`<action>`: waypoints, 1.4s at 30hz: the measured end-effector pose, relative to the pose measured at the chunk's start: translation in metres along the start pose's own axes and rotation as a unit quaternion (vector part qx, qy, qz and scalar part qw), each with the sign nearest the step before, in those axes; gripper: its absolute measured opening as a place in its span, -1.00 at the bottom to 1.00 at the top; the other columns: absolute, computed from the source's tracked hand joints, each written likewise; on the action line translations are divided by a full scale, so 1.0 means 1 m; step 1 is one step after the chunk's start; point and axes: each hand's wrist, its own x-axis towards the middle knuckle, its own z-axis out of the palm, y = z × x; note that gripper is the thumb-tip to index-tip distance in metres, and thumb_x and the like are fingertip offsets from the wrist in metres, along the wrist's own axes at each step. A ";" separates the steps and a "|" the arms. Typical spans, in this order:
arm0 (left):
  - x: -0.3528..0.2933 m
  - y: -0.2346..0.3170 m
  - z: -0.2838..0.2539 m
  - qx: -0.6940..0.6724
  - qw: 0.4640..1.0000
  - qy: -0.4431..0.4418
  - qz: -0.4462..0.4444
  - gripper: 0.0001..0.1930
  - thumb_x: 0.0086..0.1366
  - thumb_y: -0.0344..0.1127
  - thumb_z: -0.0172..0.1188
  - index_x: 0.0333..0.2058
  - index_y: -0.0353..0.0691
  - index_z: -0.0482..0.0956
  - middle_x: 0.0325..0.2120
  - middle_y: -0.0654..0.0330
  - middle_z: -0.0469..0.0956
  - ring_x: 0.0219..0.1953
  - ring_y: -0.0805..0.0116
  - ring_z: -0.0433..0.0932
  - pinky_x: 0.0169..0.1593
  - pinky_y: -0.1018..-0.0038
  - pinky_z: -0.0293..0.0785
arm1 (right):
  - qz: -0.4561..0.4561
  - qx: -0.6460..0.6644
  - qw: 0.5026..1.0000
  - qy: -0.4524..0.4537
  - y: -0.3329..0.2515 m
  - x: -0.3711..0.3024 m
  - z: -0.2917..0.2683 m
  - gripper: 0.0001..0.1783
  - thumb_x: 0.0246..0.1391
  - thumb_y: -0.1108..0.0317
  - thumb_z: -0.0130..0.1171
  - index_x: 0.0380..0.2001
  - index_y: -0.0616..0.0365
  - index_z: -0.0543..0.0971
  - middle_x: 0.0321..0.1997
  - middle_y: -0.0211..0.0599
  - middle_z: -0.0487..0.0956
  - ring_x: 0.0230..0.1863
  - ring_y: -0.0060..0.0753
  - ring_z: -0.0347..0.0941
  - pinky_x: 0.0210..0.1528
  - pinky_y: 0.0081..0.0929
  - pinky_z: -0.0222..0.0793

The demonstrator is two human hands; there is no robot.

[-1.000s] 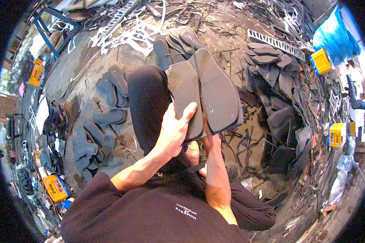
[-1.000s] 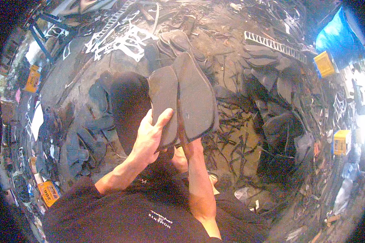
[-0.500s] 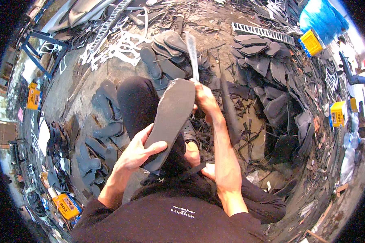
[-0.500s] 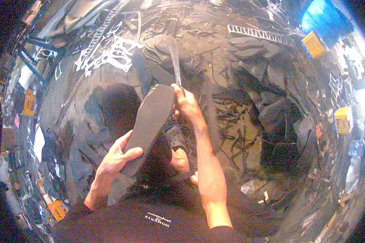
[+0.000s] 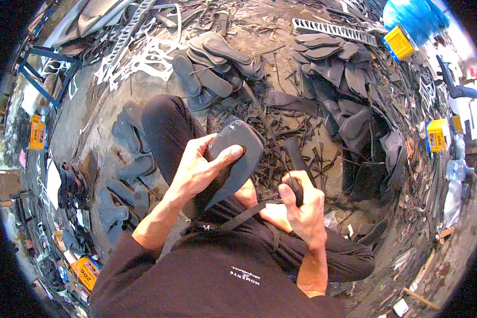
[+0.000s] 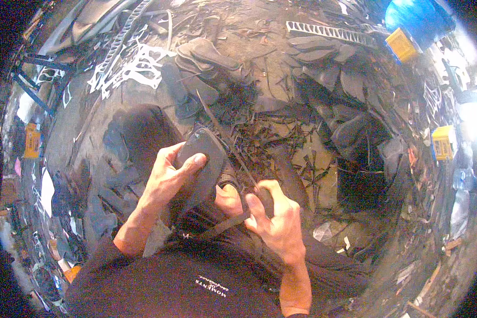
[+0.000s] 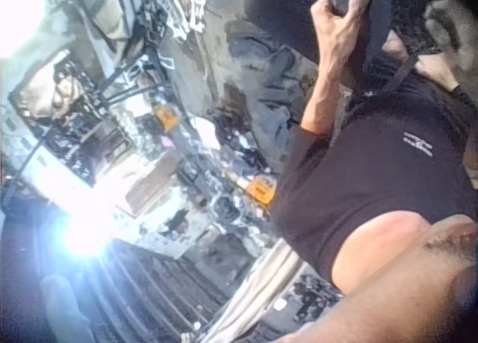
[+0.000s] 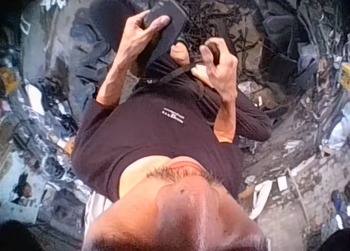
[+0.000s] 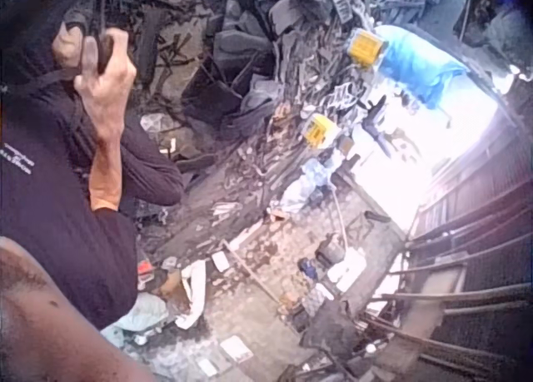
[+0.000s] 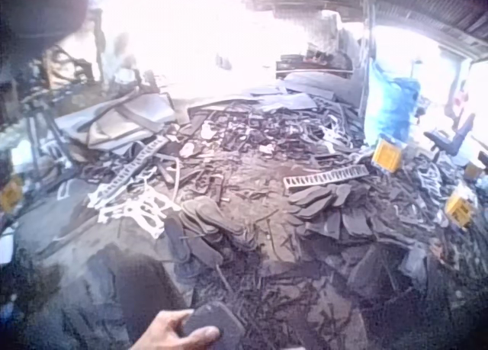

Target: The person sits on the floor and uses a knife to trim the edges of black rubber shoe insoles. They pick up insoles one at a time, cut along the perimeter, and place the trimmed pieces aside.

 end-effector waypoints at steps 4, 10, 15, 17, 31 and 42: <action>0.000 0.009 0.002 0.020 1.000 -0.001 0.019 -0.63 0.35 -0.13 0.50 -0.06 -0.32 0.72 -0.30 0.30 0.74 -0.29 0.60 0.65 -0.19 0.55 0.58 | 0.035 -0.073 0.997 -0.010 0.022 -0.034 -0.010 -0.59 0.38 0.03 0.27 -0.12 0.22 0.55 -0.42 -0.06 0.64 -0.33 -0.09 0.63 -0.24 -0.21 0.53; -0.002 0.017 0.000 0.056 0.998 0.002 0.026 -0.60 0.32 -0.12 0.53 -0.06 -0.31 0.72 -0.30 0.30 0.74 -0.28 0.59 0.65 -0.18 0.55 0.60 | 0.037 -0.033 0.997 0.051 0.018 -0.055 -0.015 -0.65 0.42 0.11 0.21 -0.15 0.24 0.55 -0.50 -0.05 0.56 -0.51 -0.14 0.50 -0.33 -0.27 0.47; -0.005 0.025 0.006 0.066 0.997 -0.005 0.028 -0.60 0.32 -0.12 0.53 -0.06 -0.32 0.71 -0.30 0.29 0.74 -0.27 0.59 0.66 -0.17 0.55 0.60 | 0.024 -0.049 0.998 -0.001 0.009 -0.043 -0.009 -0.68 0.42 0.13 0.21 -0.15 0.22 0.54 -0.45 -0.01 0.64 -0.40 -0.03 0.63 -0.27 -0.23 0.52; -0.008 0.033 0.007 0.041 0.999 -0.032 0.003 -0.60 0.32 -0.11 0.53 -0.06 -0.31 0.70 -0.30 0.29 0.74 -0.27 0.59 0.66 -0.17 0.55 0.60 | 0.065 -0.049 0.996 -0.032 0.004 -0.038 -0.012 -0.69 0.43 0.14 0.23 -0.13 0.20 0.54 -0.37 -0.06 0.76 -0.23 -0.02 0.77 -0.19 -0.22 0.61; 0.028 0.014 -0.045 -0.308 0.911 0.240 0.132 -0.82 0.34 -0.37 0.40 -0.11 -0.24 0.72 -0.17 0.20 0.75 -0.09 0.34 0.70 0.04 0.33 0.57 | 0.190 0.329 0.925 0.016 0.045 0.006 -0.001 -0.69 0.53 0.07 0.09 -0.23 0.05 0.46 -0.63 -0.68 0.27 -0.67 -0.82 0.14 -0.65 -0.67 0.07; 0.015 -0.013 0.050 -0.364 0.899 0.232 -0.069 -0.59 0.29 -0.03 0.53 -0.01 -0.03 0.62 -0.17 0.38 0.70 -0.21 0.51 0.66 -0.18 0.43 0.55 | 0.092 -0.022 0.995 0.017 0.014 -0.027 0.047 -0.71 0.36 0.20 0.27 -0.13 0.23 0.55 -0.38 0.17 0.63 -0.27 0.24 0.64 -0.26 -0.07 0.48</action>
